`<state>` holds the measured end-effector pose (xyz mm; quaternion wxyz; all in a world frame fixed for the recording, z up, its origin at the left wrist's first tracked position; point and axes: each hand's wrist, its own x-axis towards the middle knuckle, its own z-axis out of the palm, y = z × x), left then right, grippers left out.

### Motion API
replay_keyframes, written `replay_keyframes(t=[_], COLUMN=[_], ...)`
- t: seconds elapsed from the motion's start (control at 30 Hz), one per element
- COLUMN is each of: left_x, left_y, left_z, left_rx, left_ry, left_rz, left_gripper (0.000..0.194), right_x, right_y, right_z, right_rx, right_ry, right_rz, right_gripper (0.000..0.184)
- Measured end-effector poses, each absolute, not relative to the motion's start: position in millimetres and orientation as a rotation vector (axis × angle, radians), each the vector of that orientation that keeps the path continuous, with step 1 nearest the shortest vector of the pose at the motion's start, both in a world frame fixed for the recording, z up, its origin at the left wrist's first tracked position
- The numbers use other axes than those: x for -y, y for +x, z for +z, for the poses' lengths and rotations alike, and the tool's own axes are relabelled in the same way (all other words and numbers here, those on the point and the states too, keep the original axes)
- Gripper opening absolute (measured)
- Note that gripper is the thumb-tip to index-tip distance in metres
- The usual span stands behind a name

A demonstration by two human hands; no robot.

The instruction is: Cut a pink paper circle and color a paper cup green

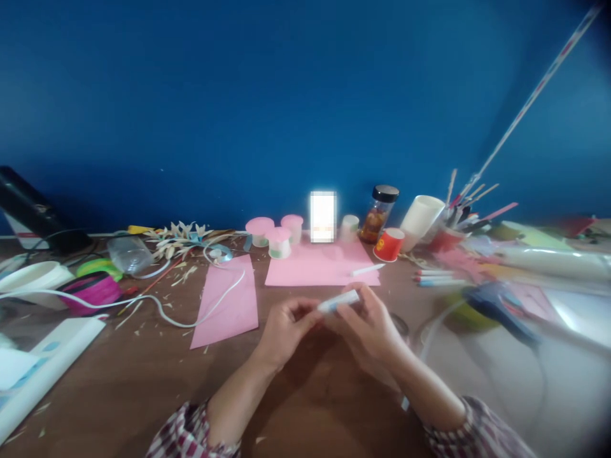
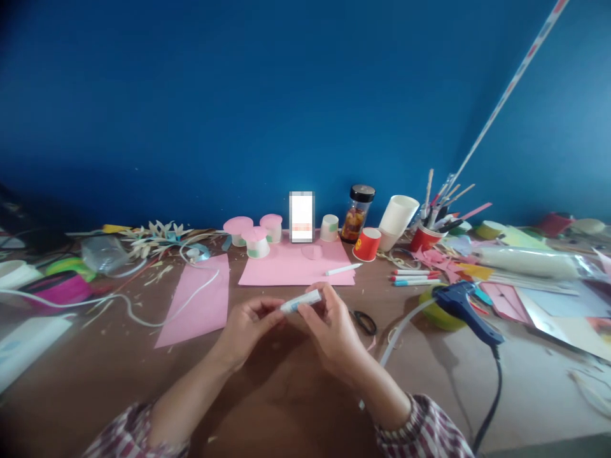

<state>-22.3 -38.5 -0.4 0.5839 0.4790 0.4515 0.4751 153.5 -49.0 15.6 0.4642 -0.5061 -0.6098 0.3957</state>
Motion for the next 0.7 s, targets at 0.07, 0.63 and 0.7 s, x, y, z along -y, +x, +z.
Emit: replay_keyframes(t=[0.07,0.63,0.7], left_x=[39.8,48.0,48.3], left_y=[-22.6,-12.8,-13.3], left_z=[-0.3,-7.6,-9.5], left_rx=[-1.123,-1.245,-1.249], left_ry=[1.255,1.622,1.653], left_rz=[1.129,1.08,1.054], left_gripper=[0.028,0.037,0.036], right_x=[50.9,36.3,26.5], right_y=[153.5,222.5,234.8], right_z=[19.0,45.3,48.9], right_rx=[1.525,1.963,2.09], right_ry=[-1.281,-1.88,-2.216], right_rz=[0.937,0.198,0.1], right_gripper=[0.009,0.047,0.043])
